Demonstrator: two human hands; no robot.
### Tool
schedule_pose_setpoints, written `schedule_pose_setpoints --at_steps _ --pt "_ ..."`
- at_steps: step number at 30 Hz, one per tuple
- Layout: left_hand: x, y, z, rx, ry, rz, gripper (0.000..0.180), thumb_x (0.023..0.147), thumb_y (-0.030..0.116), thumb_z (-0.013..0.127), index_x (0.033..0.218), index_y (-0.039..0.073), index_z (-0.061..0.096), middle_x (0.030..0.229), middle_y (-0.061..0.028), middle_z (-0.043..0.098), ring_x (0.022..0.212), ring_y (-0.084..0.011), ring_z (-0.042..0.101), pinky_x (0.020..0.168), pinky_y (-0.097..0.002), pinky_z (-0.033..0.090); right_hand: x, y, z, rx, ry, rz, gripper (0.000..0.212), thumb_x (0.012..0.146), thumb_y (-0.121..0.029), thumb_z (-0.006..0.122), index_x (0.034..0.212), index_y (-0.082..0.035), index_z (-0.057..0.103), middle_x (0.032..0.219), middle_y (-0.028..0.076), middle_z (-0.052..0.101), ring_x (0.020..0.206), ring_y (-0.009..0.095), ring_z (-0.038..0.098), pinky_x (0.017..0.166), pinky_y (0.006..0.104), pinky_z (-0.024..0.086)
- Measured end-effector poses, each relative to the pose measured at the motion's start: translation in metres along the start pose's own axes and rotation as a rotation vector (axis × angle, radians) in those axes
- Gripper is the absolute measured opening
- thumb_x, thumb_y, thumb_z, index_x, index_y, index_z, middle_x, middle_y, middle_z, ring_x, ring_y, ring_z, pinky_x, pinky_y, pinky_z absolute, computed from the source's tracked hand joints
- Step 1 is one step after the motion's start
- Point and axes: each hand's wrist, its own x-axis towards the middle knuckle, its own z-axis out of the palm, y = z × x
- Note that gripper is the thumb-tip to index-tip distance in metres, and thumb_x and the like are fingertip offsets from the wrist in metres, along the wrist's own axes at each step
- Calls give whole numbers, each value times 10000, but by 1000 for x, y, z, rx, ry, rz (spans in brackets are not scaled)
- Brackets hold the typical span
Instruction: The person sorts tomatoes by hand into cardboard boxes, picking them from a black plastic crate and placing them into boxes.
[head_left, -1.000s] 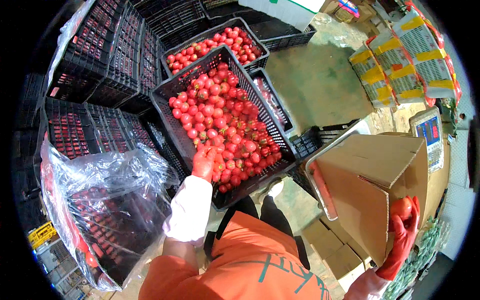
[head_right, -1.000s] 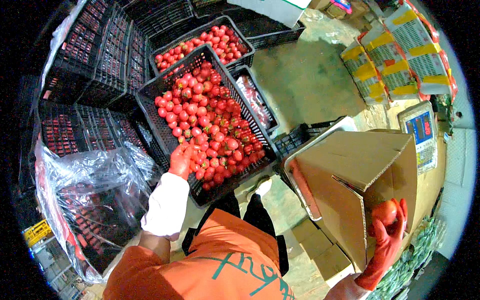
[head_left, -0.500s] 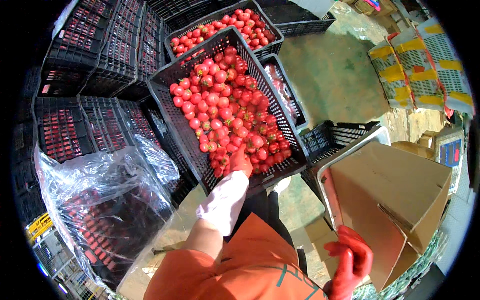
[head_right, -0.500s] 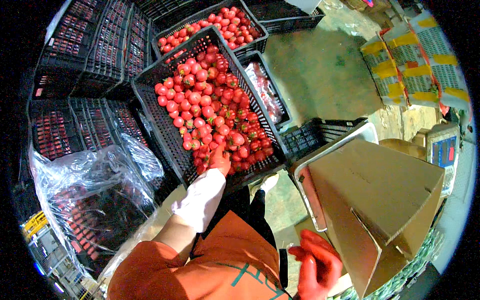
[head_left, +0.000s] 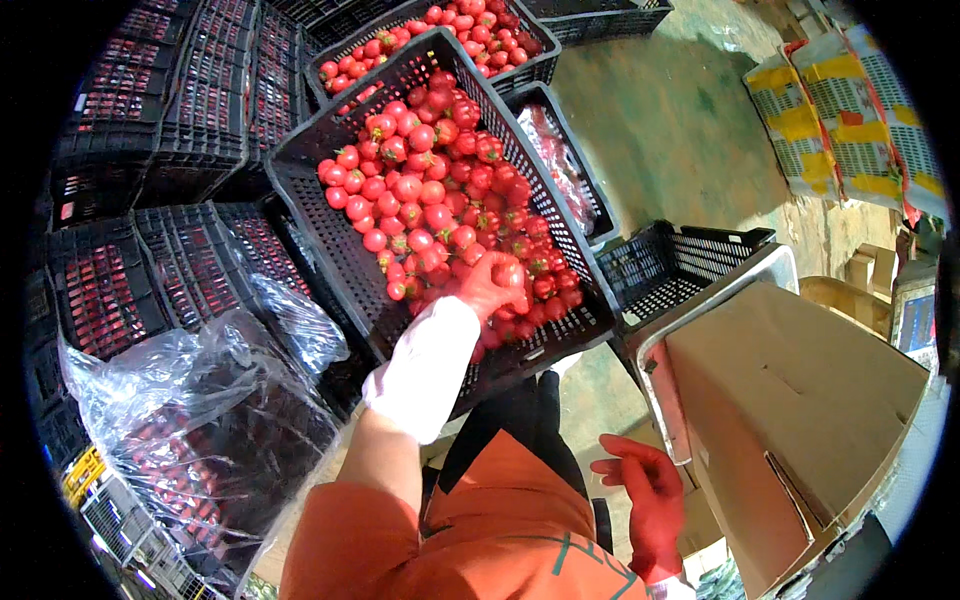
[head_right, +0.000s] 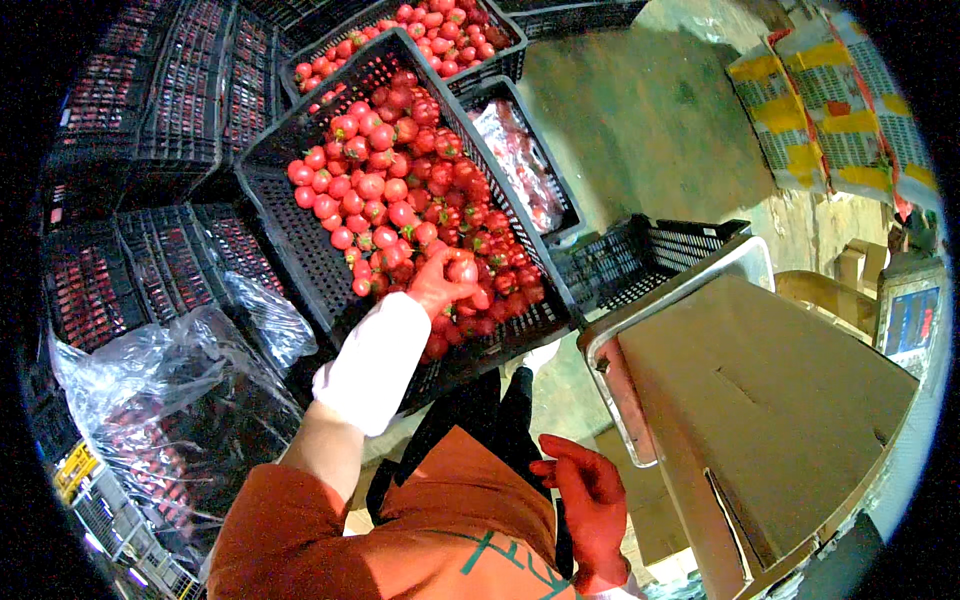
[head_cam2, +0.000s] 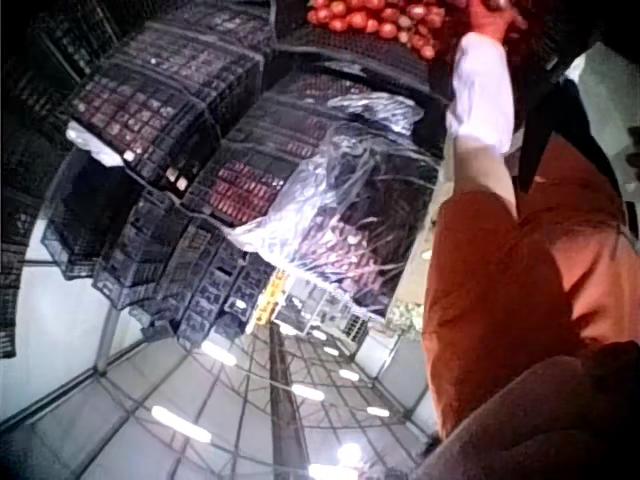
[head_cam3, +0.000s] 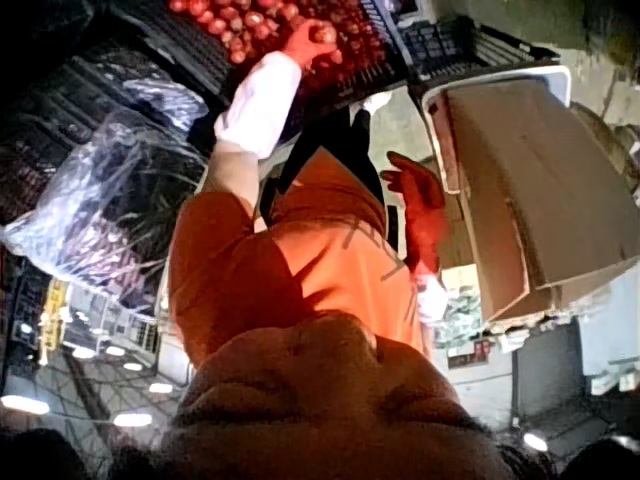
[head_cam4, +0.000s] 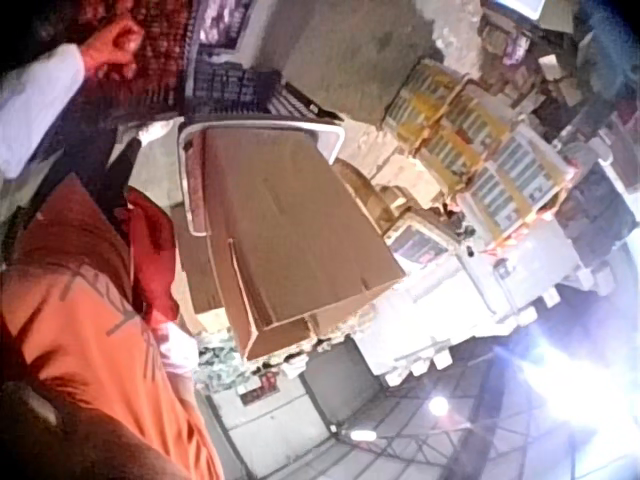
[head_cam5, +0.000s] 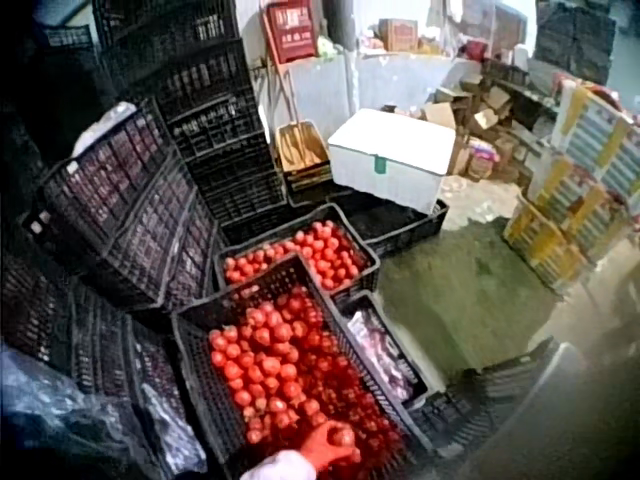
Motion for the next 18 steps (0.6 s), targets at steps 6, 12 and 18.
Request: schedule_pose_setpoints --at_steps 6,12,18 --pt "-77 56 -8 -200 -156 178 613 688 55 771 1254 66 537 1312 -71 536 1203 -177 504 1036 -317 379 15 -6 22 4 -122 41 189 962 -119 518 1070 0 615 1147 130 672 897 193 679 793 307 501" --pt "-134 100 -13 -296 -249 54 404 741 41 725 1130 46 614 1070 -58 664 1027 -178 600 949 -351 449 3 -18 39 -32 -246 59 236 980 -154 536 1138 9 601 1161 98 662 945 163 656 811 276 496" --pt "-174 122 -13 104 -45 593 232 756 -13 694 961 50 603 867 -95 688 782 -175 660 747 -345 534 0 -9 49 -27 -360 55 254 980 -183 526 1132 9 590 1180 127 653 963 193 653 840 311 485"
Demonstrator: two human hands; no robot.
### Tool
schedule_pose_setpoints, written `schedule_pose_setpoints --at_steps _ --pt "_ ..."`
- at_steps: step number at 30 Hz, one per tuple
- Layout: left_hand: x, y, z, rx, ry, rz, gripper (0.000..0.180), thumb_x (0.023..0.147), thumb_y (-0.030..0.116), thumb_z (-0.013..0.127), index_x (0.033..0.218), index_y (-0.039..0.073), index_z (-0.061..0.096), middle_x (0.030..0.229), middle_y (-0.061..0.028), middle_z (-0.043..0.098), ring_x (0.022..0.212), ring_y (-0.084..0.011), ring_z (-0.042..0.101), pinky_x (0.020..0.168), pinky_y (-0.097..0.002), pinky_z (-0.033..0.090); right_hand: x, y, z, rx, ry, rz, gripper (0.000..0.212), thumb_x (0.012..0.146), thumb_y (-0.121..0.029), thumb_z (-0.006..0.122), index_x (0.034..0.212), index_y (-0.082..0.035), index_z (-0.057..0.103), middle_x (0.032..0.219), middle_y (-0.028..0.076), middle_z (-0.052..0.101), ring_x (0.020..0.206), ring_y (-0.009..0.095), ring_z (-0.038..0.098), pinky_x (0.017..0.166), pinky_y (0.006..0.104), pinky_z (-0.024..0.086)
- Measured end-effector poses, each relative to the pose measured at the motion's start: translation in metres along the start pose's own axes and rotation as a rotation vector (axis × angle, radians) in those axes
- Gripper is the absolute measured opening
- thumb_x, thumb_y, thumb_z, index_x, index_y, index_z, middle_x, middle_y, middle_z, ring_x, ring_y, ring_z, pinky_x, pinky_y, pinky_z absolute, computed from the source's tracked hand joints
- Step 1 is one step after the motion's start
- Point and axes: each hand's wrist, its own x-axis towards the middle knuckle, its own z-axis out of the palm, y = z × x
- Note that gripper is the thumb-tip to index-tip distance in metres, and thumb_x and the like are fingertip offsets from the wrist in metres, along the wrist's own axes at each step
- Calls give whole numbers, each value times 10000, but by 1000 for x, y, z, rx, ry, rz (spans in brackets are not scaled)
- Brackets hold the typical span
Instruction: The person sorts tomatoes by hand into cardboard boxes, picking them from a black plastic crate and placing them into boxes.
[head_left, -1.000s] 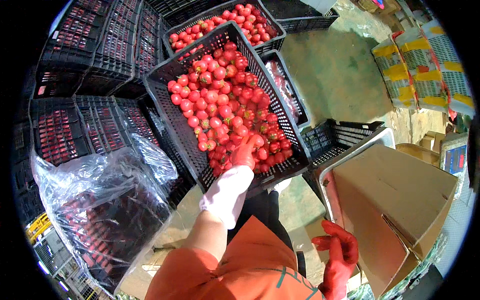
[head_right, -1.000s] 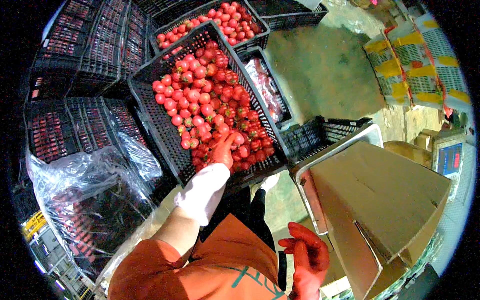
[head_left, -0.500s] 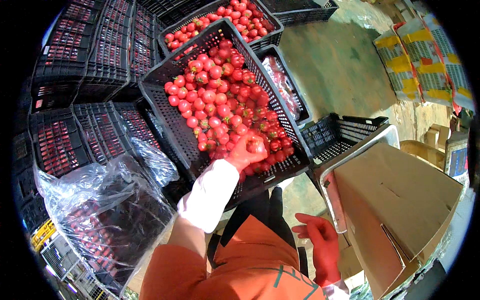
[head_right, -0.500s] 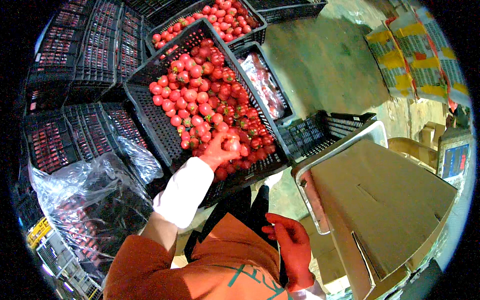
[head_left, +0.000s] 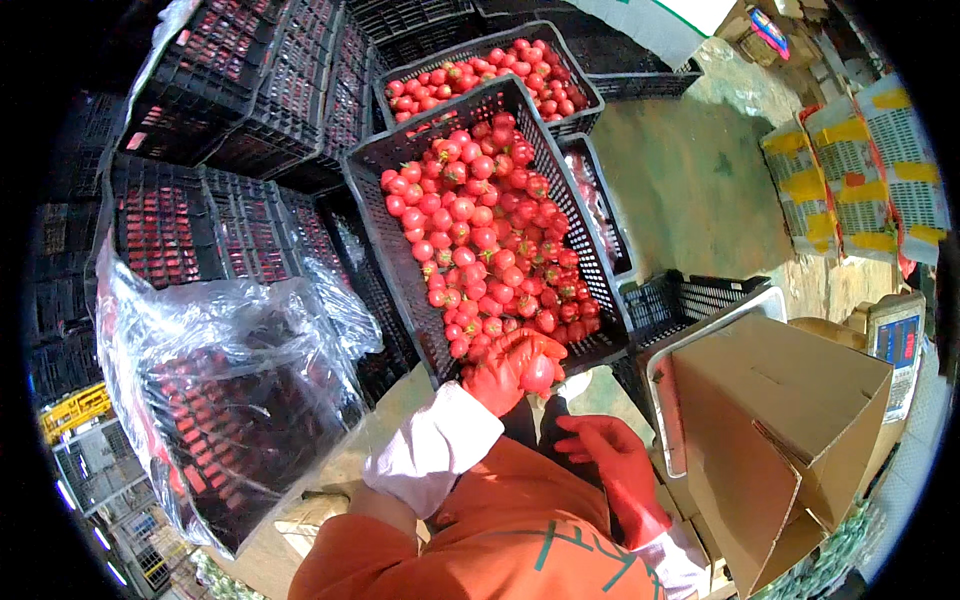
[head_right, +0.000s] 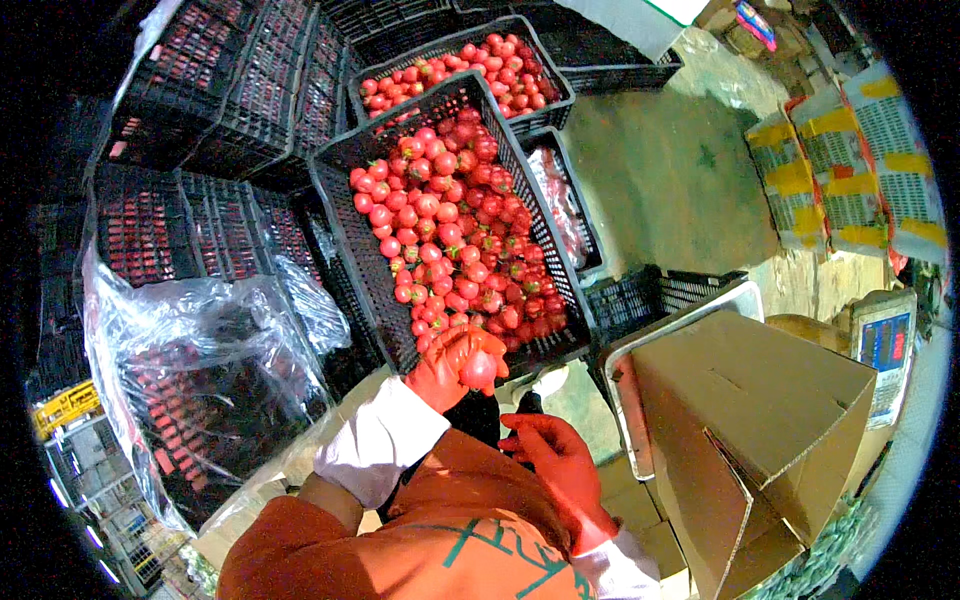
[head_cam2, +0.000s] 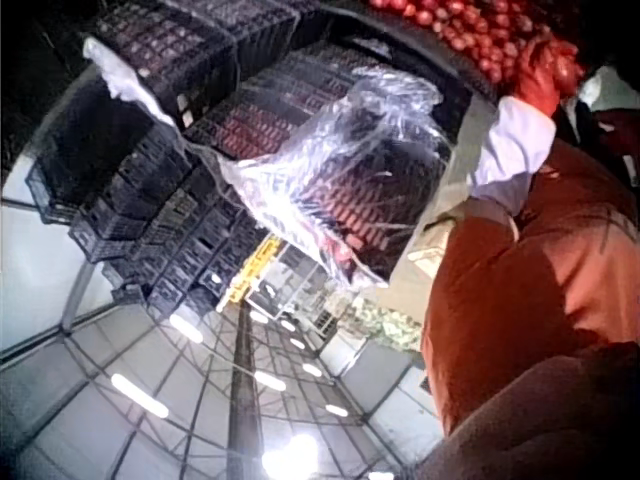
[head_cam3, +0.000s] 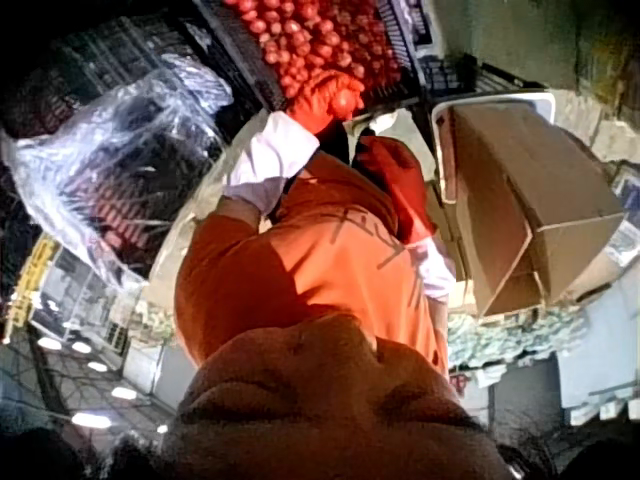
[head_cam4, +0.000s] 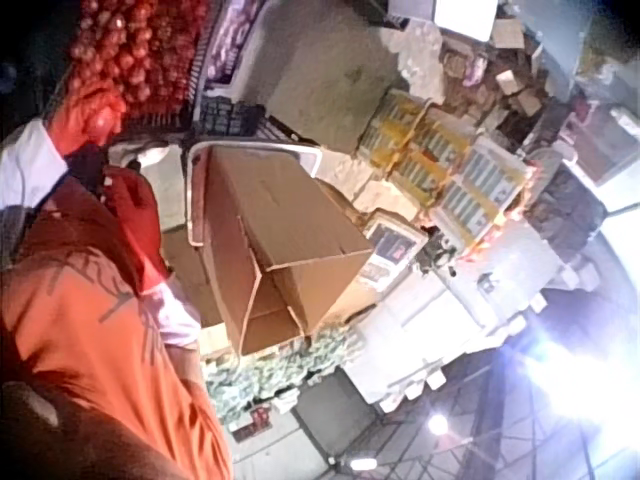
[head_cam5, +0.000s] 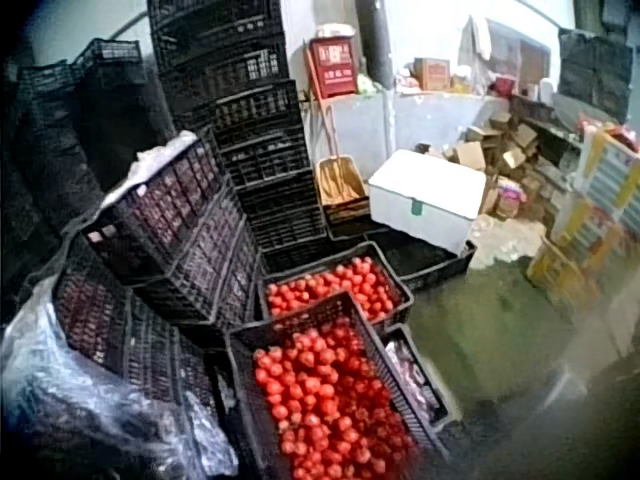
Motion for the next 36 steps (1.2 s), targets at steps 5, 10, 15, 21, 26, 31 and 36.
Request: schedule_pose_setpoints --at_steps 5,10,15,21,26,31,36 --pt "-16 29 7 -733 249 -412 74 894 48 625 959 18 608 902 -120 675 839 -208 670 803 -356 543 17 6 24 29 -92 -128 371 965 -143 571 1300 -8 489 1236 76 603 947 151 633 786 278 498" --pt "-26 41 25 -682 286 -283 239 995 184 495 1026 -15 623 966 -116 680 884 -204 658 811 -341 542 47 22 38 -25 -156 -316 609 846 -235 744 1330 -24 441 1183 69 552 962 141 590 807 283 493" --pt "-17 78 17 -625 402 -268 245 990 168 492 1111 2 625 1001 -111 684 862 -192 642 803 -323 536 25 11 34 -75 -225 -392 673 832 -225 772 1362 -12 415 1229 89 549 1028 174 572 919 350 482" --pt "-28 78 -34 -456 328 -182 540 1018 478 389 1155 14 631 939 -79 671 782 -142 599 726 -279 484 3 -15 28 389 -539 -180 537 980 -382 521 1422 -100 403 1276 117 559 1036 272 604 883 411 502" --pt "-33 73 -24 -399 347 124 539 894 416 665 1215 -9 579 1123 -134 618 1017 -201 593 893 -326 484 5 -15 34 446 -587 -171 690 934 -496 555 1473 -136 320 1412 140 470 1132 307 569 926 399 481" --pt "-33 95 -23 240 148 234 769 661 535 791 1214 35 600 1221 -147 601 1190 -349 511 1052 -463 351 18 -5 33 440 -709 -346 748 914 -433 617 1488 -92 282 1412 87 450 1259 257 461 1055 395 375" --pt "-33 101 -5 629 273 279 538 642 349 783 1091 76 669 1175 -117 625 1156 -354 531 1027 -509 363 4 -1 49 372 -360 -325 750 812 -204 765 1421 -51 353 1272 77 517 1180 226 511 1023 378 411"
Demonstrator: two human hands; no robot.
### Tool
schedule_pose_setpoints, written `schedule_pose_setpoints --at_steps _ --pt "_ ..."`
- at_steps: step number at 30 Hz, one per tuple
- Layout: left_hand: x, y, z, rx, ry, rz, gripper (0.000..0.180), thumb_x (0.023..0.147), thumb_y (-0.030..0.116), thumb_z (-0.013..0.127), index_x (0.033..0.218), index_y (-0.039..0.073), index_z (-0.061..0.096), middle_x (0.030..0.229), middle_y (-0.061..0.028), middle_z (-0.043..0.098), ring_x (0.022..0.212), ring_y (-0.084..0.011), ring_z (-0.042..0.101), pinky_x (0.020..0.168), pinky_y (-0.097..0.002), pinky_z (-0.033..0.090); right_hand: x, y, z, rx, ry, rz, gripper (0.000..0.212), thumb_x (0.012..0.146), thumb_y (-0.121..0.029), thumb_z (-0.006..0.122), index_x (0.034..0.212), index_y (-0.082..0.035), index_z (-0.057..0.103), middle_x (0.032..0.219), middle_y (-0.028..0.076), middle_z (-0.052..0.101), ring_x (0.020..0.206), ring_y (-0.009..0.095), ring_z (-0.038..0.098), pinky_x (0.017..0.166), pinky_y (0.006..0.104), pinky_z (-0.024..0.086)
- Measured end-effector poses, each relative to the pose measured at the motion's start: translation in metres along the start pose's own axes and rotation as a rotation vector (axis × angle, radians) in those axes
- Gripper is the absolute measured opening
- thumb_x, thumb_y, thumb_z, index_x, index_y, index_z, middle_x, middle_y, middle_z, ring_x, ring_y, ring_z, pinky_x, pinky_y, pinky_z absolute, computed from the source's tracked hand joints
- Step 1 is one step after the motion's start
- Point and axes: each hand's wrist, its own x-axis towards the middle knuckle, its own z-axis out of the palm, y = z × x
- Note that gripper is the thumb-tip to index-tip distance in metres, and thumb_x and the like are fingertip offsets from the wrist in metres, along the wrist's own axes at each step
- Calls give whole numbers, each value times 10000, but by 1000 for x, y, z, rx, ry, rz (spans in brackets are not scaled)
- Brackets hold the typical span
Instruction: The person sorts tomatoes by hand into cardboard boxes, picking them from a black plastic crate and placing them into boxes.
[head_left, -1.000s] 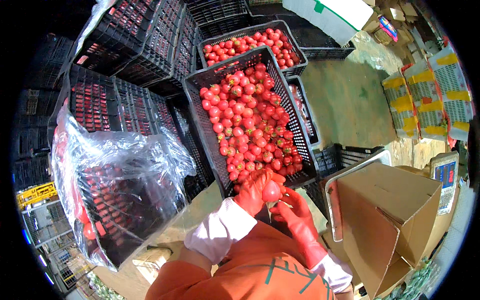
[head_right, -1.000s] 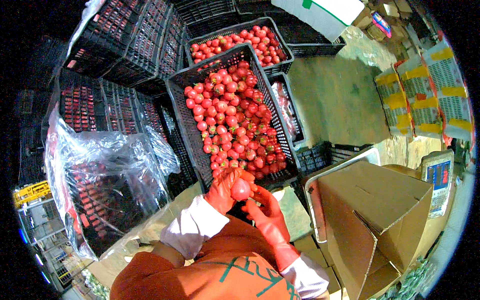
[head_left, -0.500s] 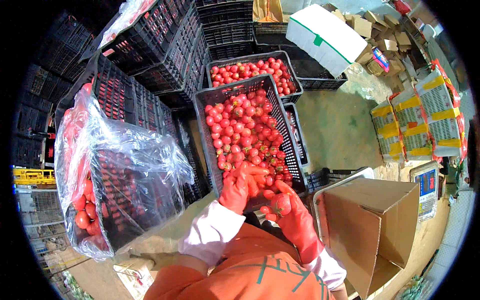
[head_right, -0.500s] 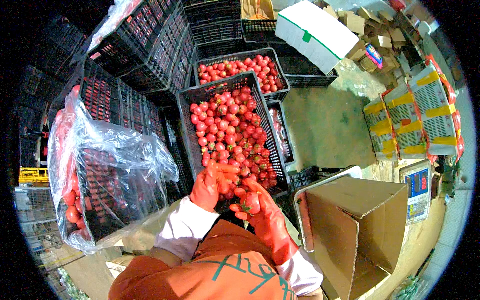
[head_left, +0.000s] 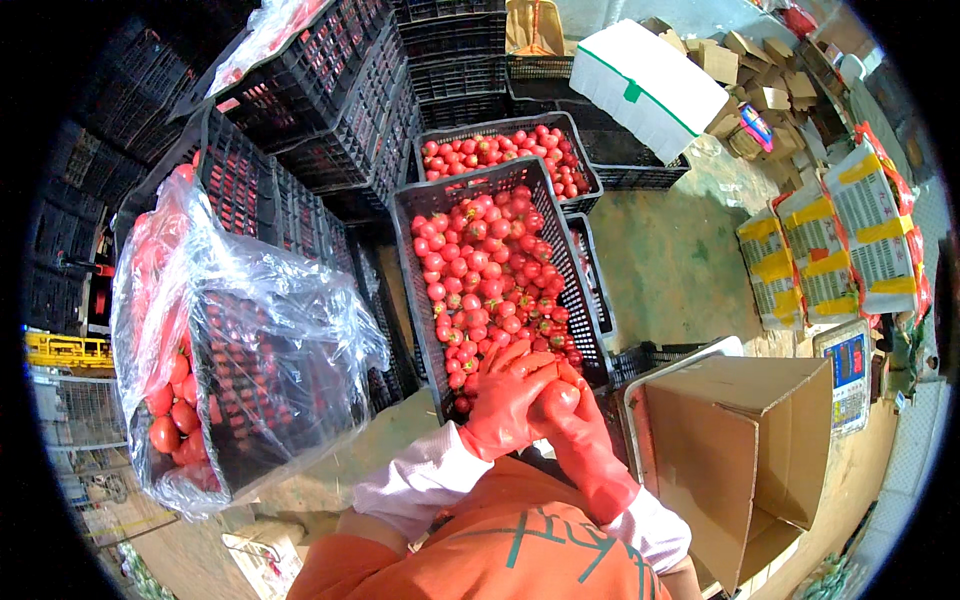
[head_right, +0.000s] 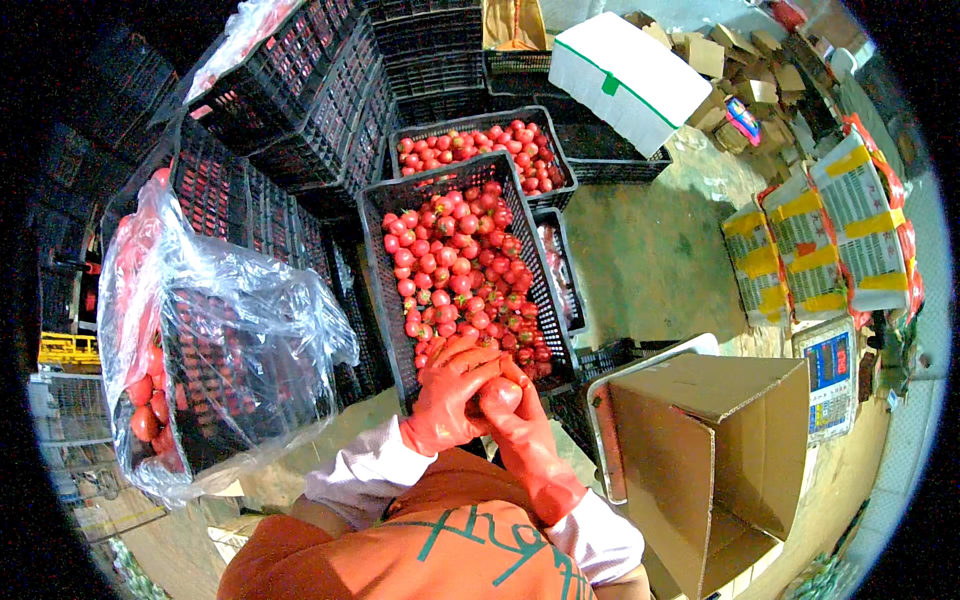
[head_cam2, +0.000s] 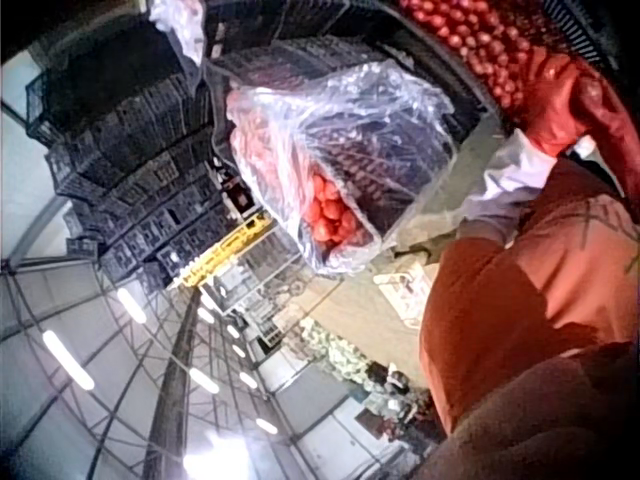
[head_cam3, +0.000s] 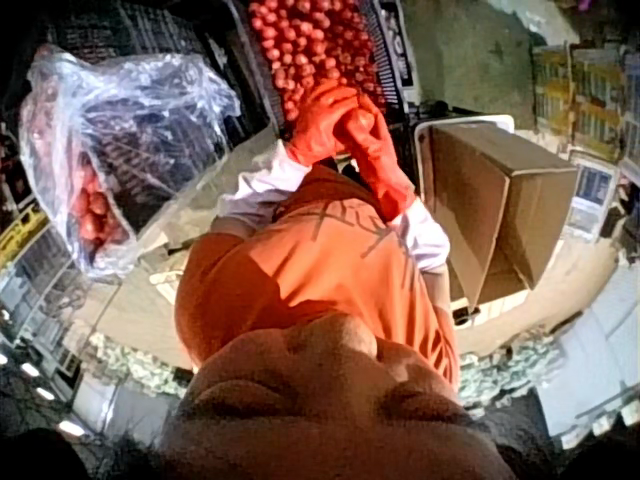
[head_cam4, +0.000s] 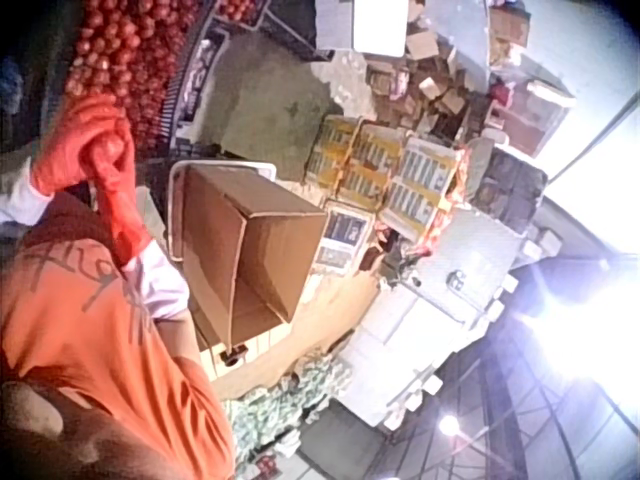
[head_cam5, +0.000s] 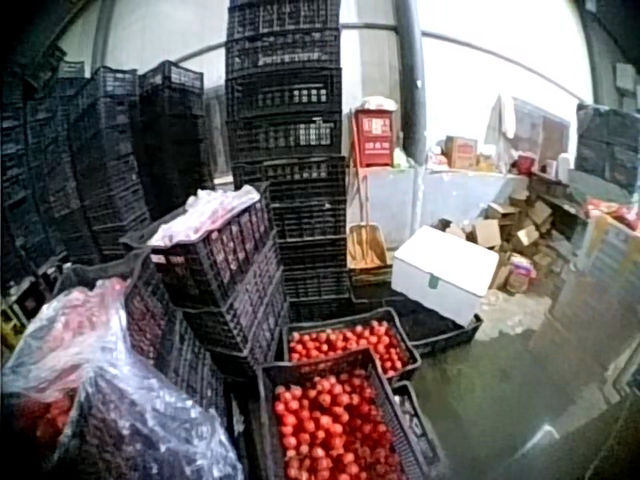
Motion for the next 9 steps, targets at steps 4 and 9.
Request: schedule_pose_setpoints --at_steps 4,9 --pt "-1 4 4 76 84 55 462 640 289 758 1056 107 672 1082 -88 634 1099 -338 555 1007 -537 365 5 5 6 -219 113 -145 635 729 -74 791 1272 -43 465 1158 63 557 1024 166 559 887 311 478" --pt "-9 4 6 79 190 117 505 653 365 786 1096 155 663 1177 -103 571 1149 -298 515 1060 -551 316 9 -3 4 -149 155 -35 610 797 -302 786 1250 -57 457 1082 15 566 957 140 545 862 288 466"
